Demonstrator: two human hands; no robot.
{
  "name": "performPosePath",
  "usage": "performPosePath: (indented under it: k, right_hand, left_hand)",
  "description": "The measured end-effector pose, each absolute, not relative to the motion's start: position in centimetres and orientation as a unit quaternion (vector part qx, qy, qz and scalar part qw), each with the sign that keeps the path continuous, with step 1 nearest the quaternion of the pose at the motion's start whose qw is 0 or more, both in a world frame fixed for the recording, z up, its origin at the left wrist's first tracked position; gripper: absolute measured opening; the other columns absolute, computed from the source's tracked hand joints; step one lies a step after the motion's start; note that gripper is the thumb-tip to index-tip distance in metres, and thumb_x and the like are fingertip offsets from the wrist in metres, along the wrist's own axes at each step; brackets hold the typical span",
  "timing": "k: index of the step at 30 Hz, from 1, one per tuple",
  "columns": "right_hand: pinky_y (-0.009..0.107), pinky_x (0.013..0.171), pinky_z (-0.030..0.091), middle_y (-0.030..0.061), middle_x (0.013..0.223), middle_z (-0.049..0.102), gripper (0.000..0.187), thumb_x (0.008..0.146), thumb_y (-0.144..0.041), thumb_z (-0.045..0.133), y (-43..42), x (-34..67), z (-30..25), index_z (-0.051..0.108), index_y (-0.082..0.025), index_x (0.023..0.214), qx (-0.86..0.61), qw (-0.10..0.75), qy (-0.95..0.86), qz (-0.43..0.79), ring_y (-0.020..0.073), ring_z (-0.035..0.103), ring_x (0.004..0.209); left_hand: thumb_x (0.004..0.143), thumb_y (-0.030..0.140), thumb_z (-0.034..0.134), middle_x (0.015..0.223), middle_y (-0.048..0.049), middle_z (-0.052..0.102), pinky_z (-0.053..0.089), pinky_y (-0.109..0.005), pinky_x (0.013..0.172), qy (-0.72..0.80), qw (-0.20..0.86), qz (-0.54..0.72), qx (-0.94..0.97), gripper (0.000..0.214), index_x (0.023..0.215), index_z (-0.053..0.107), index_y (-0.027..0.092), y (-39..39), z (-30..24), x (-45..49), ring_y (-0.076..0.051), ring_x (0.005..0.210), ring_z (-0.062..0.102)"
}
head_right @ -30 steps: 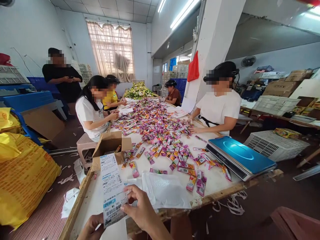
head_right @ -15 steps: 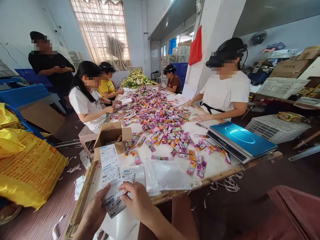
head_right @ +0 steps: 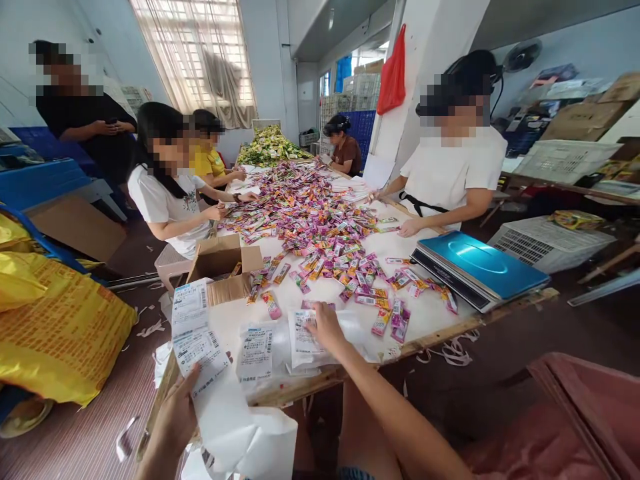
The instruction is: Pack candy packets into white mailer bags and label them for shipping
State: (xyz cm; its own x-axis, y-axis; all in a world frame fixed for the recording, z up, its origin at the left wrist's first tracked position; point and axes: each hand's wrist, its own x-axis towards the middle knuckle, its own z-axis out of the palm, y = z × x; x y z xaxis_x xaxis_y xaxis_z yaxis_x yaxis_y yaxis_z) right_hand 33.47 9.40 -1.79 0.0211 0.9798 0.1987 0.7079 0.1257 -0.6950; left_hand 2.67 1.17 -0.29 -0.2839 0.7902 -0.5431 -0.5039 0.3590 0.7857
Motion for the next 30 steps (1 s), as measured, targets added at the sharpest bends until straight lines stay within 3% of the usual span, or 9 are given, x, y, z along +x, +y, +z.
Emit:
performPosePath:
  k: [2,4,6,9,13,16,21,27,30]
  right_hand:
    - [0.045,0.099,0.033,0.0144,0.122,0.056,0.044,0.082,-0.043,0.053,8.1,32.5,-4.1,0.056,-0.017,0.117,-0.612,0.3,-0.712,0.17,0.0298,0.046,0.116]
    - [0.048,0.11,0.017,0.0104,0.139,0.045,0.054,0.085,-0.049,0.047,7.0,31.9,-5.3,0.047,-0.023,0.133,-0.586,0.212,-0.77,0.137,0.0281,0.034,0.13]
    - [0.051,0.112,0.004,0.0072,0.147,0.037,0.069,0.083,-0.061,0.044,6.6,32.0,-5.7,0.036,-0.026,0.142,-0.577,0.117,-0.8,0.117,0.0293,0.024,0.137]
    - [0.056,0.109,-0.008,0.0063,0.151,0.029,0.085,0.076,-0.074,0.041,7.2,33.0,-5.8,0.031,-0.026,0.145,-0.622,0.053,-0.774,0.108,0.0342,0.009,0.141]
    - [0.058,0.109,-0.009,0.0093,0.152,0.024,0.091,0.076,-0.078,0.034,7.2,34.2,-5.6,0.033,-0.018,0.144,-0.678,0.04,-0.727,0.096,0.0363,0.005,0.141]
    - [0.055,0.11,-0.01,0.0082,0.153,0.02,0.082,0.082,-0.072,0.031,6.3,33.7,-5.6,0.037,-0.017,0.142,-0.653,0.075,-0.751,0.055,0.0321,0.004,0.142]
    - [0.046,0.114,0.008,0.0146,0.148,0.033,0.076,0.09,-0.063,0.024,6.8,31.7,-5.8,0.035,-0.008,0.143,-0.627,0.072,-0.767,0.114,0.026,0.024,0.139]
    - [0.049,0.114,0.001,0.0122,0.151,0.026,0.08,0.087,-0.067,0.024,8.7,32.0,-5.9,0.032,-0.012,0.144,-0.649,0.041,-0.745,0.15,0.0275,0.015,0.142]
    - [0.05,0.114,0.006,0.0108,0.151,0.028,0.075,0.087,-0.066,0.026,8.3,34.3,-5.7,0.037,-0.016,0.142,-0.686,0.079,-0.712,0.127,0.0282,0.019,0.14]
  left_hand:
    - [0.085,0.024,0.055,0.099,-0.0118,0.075,0.055,-0.039,0.088,0.55,0.621,0.544,0.126,0.031,0.113,0.061,0.014,0.7,0.1,4.0,-0.028,0.103,0.066]
    - [0.085,0.024,0.056,0.098,-0.0131,0.075,0.055,-0.04,0.089,0.517,0.658,0.529,0.142,0.036,0.117,0.059,0.01,0.6,0.0,5.0,-0.028,0.101,0.067]
    - [0.084,0.025,0.057,0.101,-0.0143,0.075,0.054,-0.041,0.089,0.501,0.677,0.514,0.165,0.037,0.117,0.059,0.008,0.6,-0.6,5.6,-0.028,0.101,0.067]
    - [0.084,0.03,0.058,0.107,-0.0119,0.074,0.053,-0.038,0.09,0.517,0.667,0.503,0.188,0.034,0.113,0.062,0.012,0.7,-2.0,5.6,-0.026,0.102,0.067]
    - [0.079,0.035,0.065,0.106,-0.01,0.074,0.053,-0.036,0.088,0.545,0.643,0.493,0.216,0.036,0.108,0.065,0.014,0.4,-3.6,4.9,-0.027,0.102,0.067]
    - [0.077,0.043,0.066,0.102,-0.0075,0.075,0.053,-0.033,0.085,0.562,0.613,0.505,0.228,0.042,0.108,0.064,0.015,0.0,-4.0,4.6,-0.026,0.099,0.068]
    - [0.073,0.048,0.068,0.099,-0.0079,0.076,0.055,-0.031,0.08,0.572,0.597,0.499,0.259,0.044,0.103,0.066,0.015,0.2,-3.2,4.8,-0.028,0.099,0.068]
    - [0.069,0.05,0.07,0.098,-0.0129,0.076,0.055,-0.036,0.082,0.589,0.574,0.496,0.277,0.047,0.098,0.068,0.013,0.3,-2.8,4.8,-0.033,0.104,0.065]
    - [0.067,0.053,0.07,0.099,-0.0134,0.076,0.053,-0.035,0.087,0.591,0.574,0.493,0.28,0.047,0.092,0.069,0.013,0.0,-3.3,4.8,-0.032,0.108,0.064]
